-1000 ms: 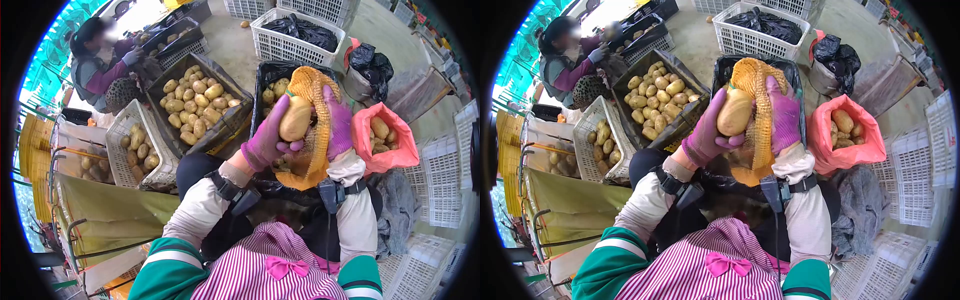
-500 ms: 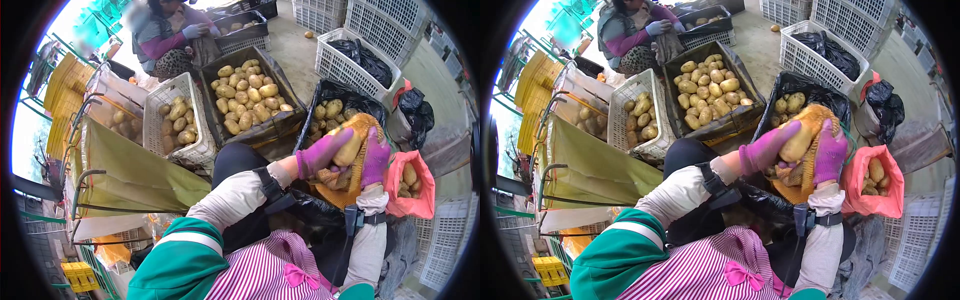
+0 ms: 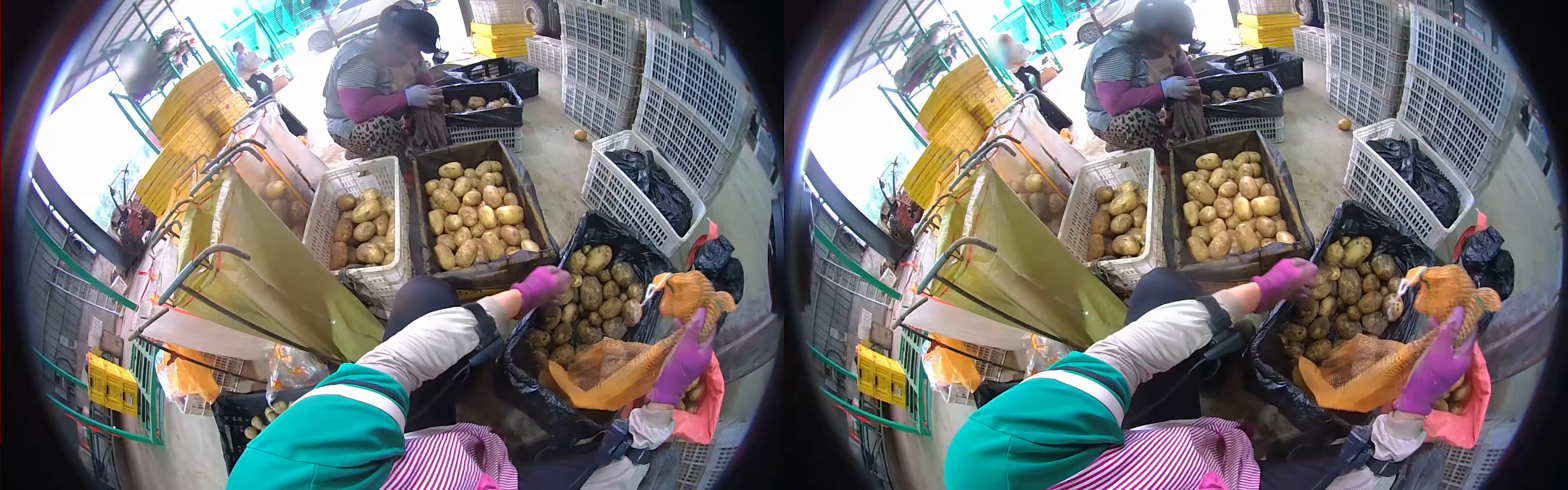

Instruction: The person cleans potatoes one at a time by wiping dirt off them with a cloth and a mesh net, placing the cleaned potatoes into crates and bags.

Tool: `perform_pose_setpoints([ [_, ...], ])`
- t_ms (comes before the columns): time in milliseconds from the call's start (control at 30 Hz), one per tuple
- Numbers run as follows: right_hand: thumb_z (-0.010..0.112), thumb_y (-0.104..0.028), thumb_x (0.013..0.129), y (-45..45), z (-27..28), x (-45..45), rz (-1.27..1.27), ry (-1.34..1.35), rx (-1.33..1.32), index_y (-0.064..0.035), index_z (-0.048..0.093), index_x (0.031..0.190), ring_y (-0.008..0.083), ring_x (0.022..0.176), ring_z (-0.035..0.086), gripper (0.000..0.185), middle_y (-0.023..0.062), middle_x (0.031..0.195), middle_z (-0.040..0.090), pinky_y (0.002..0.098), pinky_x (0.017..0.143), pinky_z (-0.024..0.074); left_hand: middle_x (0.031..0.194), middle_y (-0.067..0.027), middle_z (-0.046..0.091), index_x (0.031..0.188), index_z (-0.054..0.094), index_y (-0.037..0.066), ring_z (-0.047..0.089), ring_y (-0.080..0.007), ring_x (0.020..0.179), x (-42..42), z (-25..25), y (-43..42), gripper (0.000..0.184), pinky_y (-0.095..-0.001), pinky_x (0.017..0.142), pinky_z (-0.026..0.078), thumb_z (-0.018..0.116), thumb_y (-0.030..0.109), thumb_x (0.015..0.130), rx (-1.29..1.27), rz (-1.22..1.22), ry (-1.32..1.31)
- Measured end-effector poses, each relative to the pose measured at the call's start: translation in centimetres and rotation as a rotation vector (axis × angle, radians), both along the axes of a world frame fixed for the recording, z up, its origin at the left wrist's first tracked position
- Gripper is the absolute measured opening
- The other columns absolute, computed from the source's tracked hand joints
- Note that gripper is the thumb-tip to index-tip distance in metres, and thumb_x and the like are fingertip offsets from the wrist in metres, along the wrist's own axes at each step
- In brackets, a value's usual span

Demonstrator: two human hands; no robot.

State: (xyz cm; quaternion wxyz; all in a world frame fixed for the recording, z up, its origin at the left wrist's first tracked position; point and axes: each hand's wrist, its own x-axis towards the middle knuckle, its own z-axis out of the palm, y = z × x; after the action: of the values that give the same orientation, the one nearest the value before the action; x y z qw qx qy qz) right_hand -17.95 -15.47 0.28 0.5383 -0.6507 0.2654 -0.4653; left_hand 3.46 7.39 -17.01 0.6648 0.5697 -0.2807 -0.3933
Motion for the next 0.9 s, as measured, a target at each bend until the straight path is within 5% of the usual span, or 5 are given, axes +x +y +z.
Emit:
perform_pose_setpoints([
  [33,0.053,-0.028,0.097,-0.5,1.0,-0.8,-0.063,-0.040,-0.058,0.0061,0.048,0.129,0.0180,0.089,0.063,0.047,0.0143,0.112,0.060,0.0281,0.075,0.0508,0.084,-0.0048,0.059,0.110,0.057,0.005,0.053,-0.0120,0.067,-3.7,4.6,-0.7,0.031,-0.0276,0.062,0.047,0.057,0.028,0.090,0.212,0.190,0.237],
  [400,0.062,-0.023,0.091,-0.7,6.6,-5.8,-0.179,-0.220,-0.004,0.0031,0.054,0.118,0.0171,0.073,0.066,0.038,0.0100,0.096,0.066,0.0248,0.062,0.0513,0.090,-0.0128,0.069,0.106,0.065,0.003,0.066,-0.0264,0.082,-3.8,0.3,-9.5,0.034,-0.0377,0.077,0.051,0.056,0.029,0.085,0.733,-0.257,-0.772],
  [600,0.064,-0.023,0.090,-0.1,7.4,-6.9,-0.170,-0.145,0.151,0.0032,0.056,0.115,0.0177,0.071,0.066,0.037,0.0110,0.092,0.066,0.0253,0.062,0.0518,0.110,-0.0164,0.067,0.105,0.069,0.003,0.064,-0.0326,0.102,-6.0,-6.8,-13.0,0.039,-0.0426,0.085,0.050,0.056,0.032,0.081,1.140,-0.985,-1.000],
  [833,0.061,-0.032,0.092,-1.3,6.4,-7.4,-0.271,0.109,0.014,0.0058,0.055,0.118,0.0172,0.079,0.065,0.046,0.0151,0.097,0.067,0.0260,0.073,0.0503,0.128,-0.0155,0.056,0.123,0.059,0.011,0.056,-0.0351,0.116,-4.1,-14.9,-13.1,0.056,-0.0539,0.088,0.046,0.071,0.029,0.072,1.556,-0.222,-1.080],
  [900,0.059,-0.030,0.093,-1.7,5.9,-7.5,-0.269,0.158,-0.070,0.0060,0.054,0.119,0.0183,0.083,0.067,0.044,0.0146,0.104,0.065,0.0265,0.072,0.0501,0.123,-0.0121,0.058,0.128,0.054,0.014,0.058,-0.0325,0.112,-3.7,-15.3,-12.1,0.055,-0.0546,0.082,0.047,0.067,0.030,0.077,1.598,-0.387,-1.224],
])
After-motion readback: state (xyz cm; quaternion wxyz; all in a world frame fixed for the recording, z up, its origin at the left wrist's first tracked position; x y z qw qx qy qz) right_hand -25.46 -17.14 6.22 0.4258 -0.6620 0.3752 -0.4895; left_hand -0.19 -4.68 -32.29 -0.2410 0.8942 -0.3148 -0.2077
